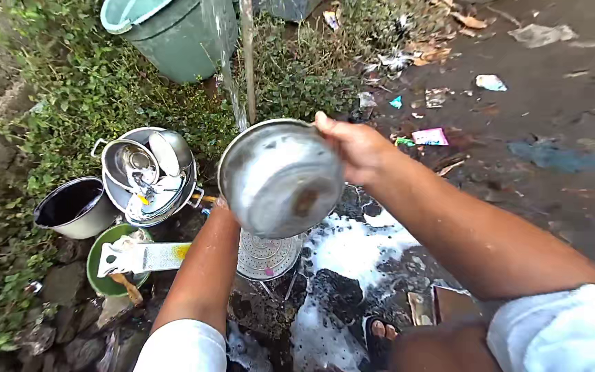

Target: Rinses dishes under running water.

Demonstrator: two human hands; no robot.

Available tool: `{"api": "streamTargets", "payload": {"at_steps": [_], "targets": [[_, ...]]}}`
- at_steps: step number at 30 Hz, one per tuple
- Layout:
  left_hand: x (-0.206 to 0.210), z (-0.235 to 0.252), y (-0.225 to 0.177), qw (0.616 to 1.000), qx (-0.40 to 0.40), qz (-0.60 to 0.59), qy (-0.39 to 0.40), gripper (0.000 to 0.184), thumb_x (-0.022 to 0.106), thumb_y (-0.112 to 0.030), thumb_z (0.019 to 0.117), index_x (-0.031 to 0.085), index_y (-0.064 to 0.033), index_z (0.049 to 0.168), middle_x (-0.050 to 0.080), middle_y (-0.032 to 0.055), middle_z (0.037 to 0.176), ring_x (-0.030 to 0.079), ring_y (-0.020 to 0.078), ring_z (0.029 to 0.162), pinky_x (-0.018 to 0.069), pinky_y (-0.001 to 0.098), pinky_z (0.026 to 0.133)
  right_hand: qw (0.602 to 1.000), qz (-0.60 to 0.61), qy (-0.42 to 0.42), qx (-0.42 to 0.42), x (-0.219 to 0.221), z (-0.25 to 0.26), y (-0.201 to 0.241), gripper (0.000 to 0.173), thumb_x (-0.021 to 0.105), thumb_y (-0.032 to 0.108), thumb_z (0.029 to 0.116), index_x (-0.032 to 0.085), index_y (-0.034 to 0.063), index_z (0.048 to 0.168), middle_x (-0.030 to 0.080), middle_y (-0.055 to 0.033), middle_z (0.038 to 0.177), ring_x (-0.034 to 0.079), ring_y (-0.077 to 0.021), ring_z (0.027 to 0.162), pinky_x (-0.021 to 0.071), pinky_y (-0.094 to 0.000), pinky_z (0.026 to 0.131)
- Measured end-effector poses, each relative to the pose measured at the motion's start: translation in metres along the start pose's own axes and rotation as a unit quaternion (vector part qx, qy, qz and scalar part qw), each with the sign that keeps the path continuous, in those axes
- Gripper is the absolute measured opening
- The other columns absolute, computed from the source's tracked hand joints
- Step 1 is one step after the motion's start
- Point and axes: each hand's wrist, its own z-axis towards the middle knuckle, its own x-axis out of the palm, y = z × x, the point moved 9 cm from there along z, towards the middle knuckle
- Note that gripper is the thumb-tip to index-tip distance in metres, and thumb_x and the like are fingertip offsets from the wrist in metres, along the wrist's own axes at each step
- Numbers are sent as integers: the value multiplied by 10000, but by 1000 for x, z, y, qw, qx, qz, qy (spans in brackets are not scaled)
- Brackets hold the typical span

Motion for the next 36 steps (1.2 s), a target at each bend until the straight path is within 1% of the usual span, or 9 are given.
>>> {"api": "streamTargets", "payload": {"at_steps": [2,5,9,11,13,17,25,30,36], "targets": [[-18,27,-46,992,95,-84,-13,346,570,-180,1040,593,36,1308,661,248,1225,647,341,1150,494,506,1027,995,84,-61,-4,-26,-1,13,448,362,444,1105,652,103,1096,728,-47,889,719,-129,808,627,-326,721],[-28,49,-99,986,120,-85,81,276,604,-97,1013,653,75,1223,660,288,1199,632,393,1138,466,576,1022,989,90,-98,-57,-69,-2,35,509,314,489,1106,638,107,1198,727,-35,972,712,-121,897,619,-333,794],[-24,66,-105,984,141,50,94,305,689,-288,979,727,-11,1102,686,237,1164,620,410,1166,437,656,1028,967,-202,-131,-82,-126,10,52,468,298,375,1123,681,107,1146,723,-3,914,691,-95,777,602,-320,707],[-25,63,-99,980,166,83,65,274,702,-293,973,755,-61,1108,701,192,1189,616,394,1199,370,712,1072,905,-411,-89,-58,-133,20,42,316,421,226,1098,678,130,1254,700,-66,1075,671,-153,884,572,-397,799],[-30,53,-92,976,176,125,14,232,692,-305,977,776,-115,1080,711,138,1191,596,371,1239,204,760,1146,813,-579,-24,-53,-118,31,19,337,545,130,1050,639,155,1372,697,-180,1222,687,-327,1061,525,-592,944],[-36,23,-91,940,249,176,-153,113,742,-231,935,808,-154,985,758,76,1066,622,357,1219,117,802,1146,693,-718,57,-5,-84,47,-56,569,645,238,1000,478,242,1543,730,-213,1098,696,-439,1023,517,-694,894],[-39,14,-74,933,176,235,-206,120,736,-249,937,816,-170,980,746,4,1203,408,350,1466,2,776,1172,656,-752,66,29,-72,52,-72,662,581,357,1045,294,248,1632,731,-199,1087,701,-414,1033,534,-629,900],[-20,23,-81,944,173,253,-121,155,720,-250,948,808,-181,1055,748,42,1181,478,361,1405,15,748,1194,661,-747,52,46,-85,47,-57,617,557,363,1058,324,271,1622,718,-206,1166,682,-424,1103,511,-638,949],[-9,23,-90,949,166,269,-16,202,686,-296,970,795,-158,1069,747,85,1123,647,297,1186,170,637,1228,662,-749,9,19,-102,44,-26,590,550,374,1061,358,271,1609,717,-223,1163,678,-450,1099,506,-659,946]]}}
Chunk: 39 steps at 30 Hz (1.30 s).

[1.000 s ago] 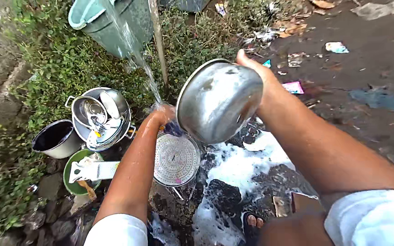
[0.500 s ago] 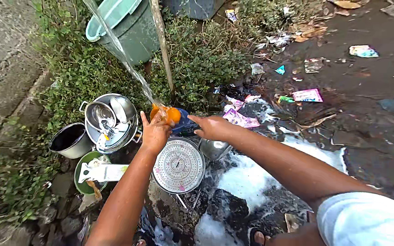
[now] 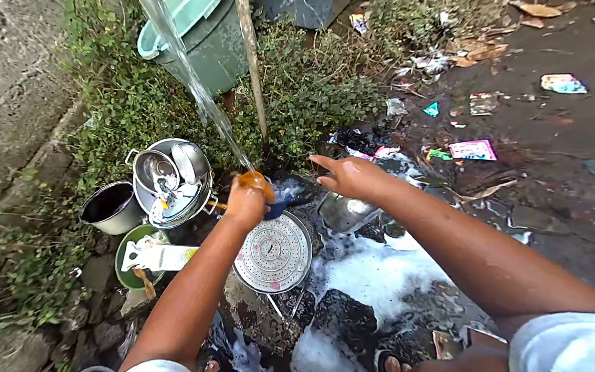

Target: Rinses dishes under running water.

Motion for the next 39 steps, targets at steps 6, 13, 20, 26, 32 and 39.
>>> {"api": "streamTargets", "payload": {"at_steps": [6,13,20,26,32,39], "targets": [[-17,-4,12,994,-13,-101,44,227,648,-283,1008,774,-117,1097,734,131,1128,663,321,1128,432,585,1077,999,20,-39,-10,-19,-3,-8,556,531,359,1070,397,227,1593,712,-236,1179,675,-456,1110,494,-675,956],[-4,31,23,875,-120,-469,-12,388,427,-272,1110,623,-3,1311,641,237,1266,604,337,1206,456,555,1043,993,81,-83,-32,-52,-14,-6,499,502,325,1088,457,162,1557,702,-249,1179,675,-446,1078,474,-669,972],[10,45,48,862,-219,-458,5,576,425,-484,1086,627,6,1312,640,271,1267,612,389,1208,462,604,1038,970,226,-14,-90,-65,-34,10,420,509,221,1088,531,170,1505,579,-111,1476,576,-247,1323,432,-497,1118],[-9,38,40,887,-161,-424,86,543,519,-495,1045,650,-29,1293,669,222,1235,637,337,1184,483,564,1039,925,339,140,-97,0,-18,21,524,508,203,1074,403,148,1584,454,-122,1586,519,-253,1381,434,-471,1125],[-33,33,22,902,-78,-410,110,477,534,-424,1056,654,-22,1284,668,214,1235,634,317,1176,464,551,1056,863,472,179,-1,73,5,15,471,402,355,1114,534,34,1434,665,-136,1196,642,-153,1062,521,-352,962],[23,40,52,748,-134,-650,-4,455,360,-342,1114,510,-110,1475,665,138,1254,641,232,1108,520,435,948,862,474,178,9,80,-9,8,266,470,257,1101,631,50,1142,625,-7,822,608,-32,708,536,-215,681]]}}
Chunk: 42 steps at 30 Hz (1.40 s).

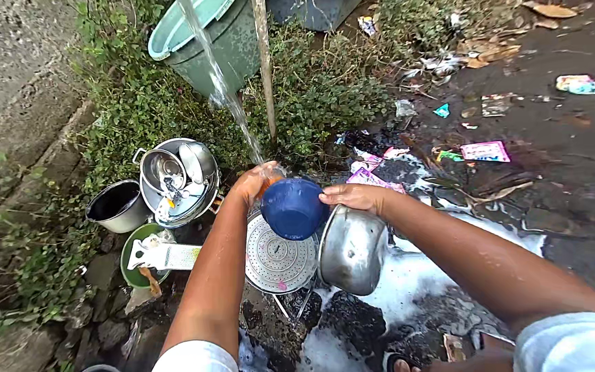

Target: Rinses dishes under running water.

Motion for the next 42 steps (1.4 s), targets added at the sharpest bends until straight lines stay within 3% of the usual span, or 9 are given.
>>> {"api": "streamTargets", "payload": {"at_steps": [4,11,15,19,24,29,35,40,42], "targets": [[-1,8,62,971,-75,-170,-152,416,465,-365,1088,588,-68,1351,671,158,1107,648,259,944,548,458,816,967,-246,55,-43,4,-23,28,292,540,209,1075,661,11,898,586,-57,765,550,-123,727,459,-345,724],[41,-6,118,845,-211,-439,-220,510,485,-503,1040,532,-112,1364,614,193,1253,619,346,1092,532,565,835,923,-381,36,-37,15,-36,35,308,599,348,1048,728,70,1024,675,-82,839,626,-183,800,502,-444,776],[23,-10,94,917,-157,-300,-212,388,552,-328,1052,577,-33,1303,640,200,1158,631,312,1003,538,493,822,915,-400,17,-58,14,-38,37,301,608,365,1041,730,90,1067,679,-85,841,634,-204,806,507,-465,782],[8,-20,26,985,-16,132,-114,372,678,-244,995,616,-2,1271,677,223,1171,663,341,1080,522,547,967,902,-429,19,-37,20,-36,36,328,606,384,1040,715,91,1139,710,-118,932,675,-266,914,517,-520,868],[17,-45,-44,855,190,473,-98,243,725,-198,939,747,-70,1143,713,162,1205,598,377,1260,238,696,1181,890,-455,-1,-38,20,-36,40,371,599,413,1038,690,87,1190,724,-130,985,689,-298,987,516,-544,914],[23,-106,-87,739,451,472,-164,43,769,-128,872,745,-107,843,749,44,937,664,286,1152,366,607,1144,885,-459,-23,-75,11,-40,46,373,622,440,1019,694,92,1131,720,-103,928,692,-272,926,528,-527,871],[21,-77,-41,805,389,438,-94,58,725,-39,899,751,-15,945,742,128,1000,666,324,1109,505,477,1033,887,-458,-15,-61,16,-43,44,386,617,440,1022,689,81,1143,720,-110,950,690,-272,947,524,-524,896],[27,-51,-9,868,200,451,-57,293,615,-106,999,672,-49,1280,647,191,1313,569,367,1297,455,545,1101,886,-458,-16,-63,18,-44,39,388,623,447,1017,697,86,1141,725,-109,952,694,-274,948,528,-528,896],[32,-52,-17,861,205,462,-53,273,601,-121,1005,667,-20,1250,639,207,1304,557,384,1299,452,545,1097,888,-457,-7,-51,18,-44,45,409,608,443,1027,685,73,1183,723,-130,996,689,-295,992,517,-543,929]]}}
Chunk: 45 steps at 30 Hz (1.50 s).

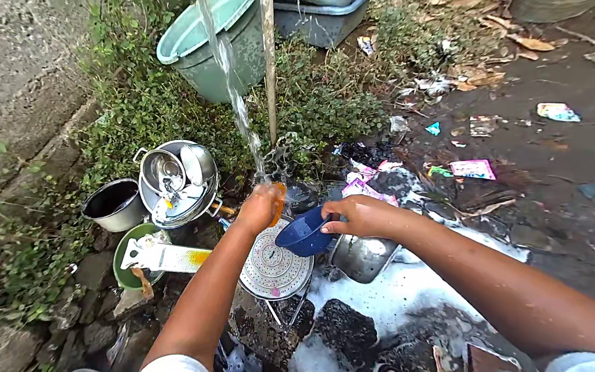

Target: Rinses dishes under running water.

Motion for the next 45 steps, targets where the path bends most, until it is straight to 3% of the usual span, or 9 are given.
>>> {"api": "streamTargets", "payload": {"at_steps": [6,10,13,14,18,25,33,40,45], "targets": [[-26,-4,0,997,16,-28,-65,479,827,-390,859,692,15,1076,681,208,1119,633,381,1139,505,565,1017,1000,0,-16,-3,4,1,-2,383,622,439,1020,702,84,1138,721,-118,936,692,-287,934,529,-544,887],[-38,-9,38,959,6,-207,-191,374,841,-295,836,628,3,762,650,199,1035,616,327,1048,509,497,924,1000,6,-12,1,1,-1,1,375,614,426,1028,697,77,1140,714,-121,929,685,-287,921,525,-535,872],[-4,-13,82,867,-129,-449,-173,244,703,-202,957,610,11,1031,612,111,1305,614,211,1144,527,431,944,1000,1,-16,-8,-2,-1,3,379,617,438,1023,702,87,1137,718,-107,930,688,-270,920,531,-525,877],[9,-15,90,804,-168,-541,-180,257,637,-174,1001,579,1,1179,664,102,1197,655,197,1018,555,410,858,1000,4,-18,-15,-3,-1,4,386,615,441,1024,703,85,1144,724,-110,941,693,-272,929,529,-527,889],[51,-12,92,582,-251,-750,-191,371,408,-399,1082,572,-103,1236,687,113,971,687,220,829,591,405,719,999,16,-15,-23,-2,-2,10,390,617,432,1024,699,72,1149,723,-113,954,689,-272,944,523,-520,901],[77,8,88,510,-337,-772,-173,501,370,-500,1069,539,-93,1307,646,163,1155,648,294,1000,553,498,820,1000,15,5,-24,-5,-1,15,407,600,423,1036,683,51,1177,717,-138,976,681,-293,965,513,-525,914],[71,-6,101,594,-385,-682,-184,511,443,-443,1083,519,-27,1371,625,201,1239,637,305,1070,551,482,883,999,28,18,-25,-2,-3,15,423,589,418,1043,671,32,1198,712,-160,994,679,-313,963,510,-537,915],[23,-11,77,890,-254,-343,-159,584,748,-289,942,535,4,1401,604,232,1339,605,333,1218,489,512,1041,999,23,28,-17,7,2,9,424,596,420,1039,659,44,1225,716,-151,1017,682,-309,993,509,-542,937],[-10,-12,38,961,-80,-151,-219,867,923,-241,731,492,5,1443,522,242,1431,499,366,1350,428,497,1126,999,9,31,-14,10,7,9,427,599,413,1038,657,36,1233,712,-167,1042,677,-326,1023,502,-547,958]]}}
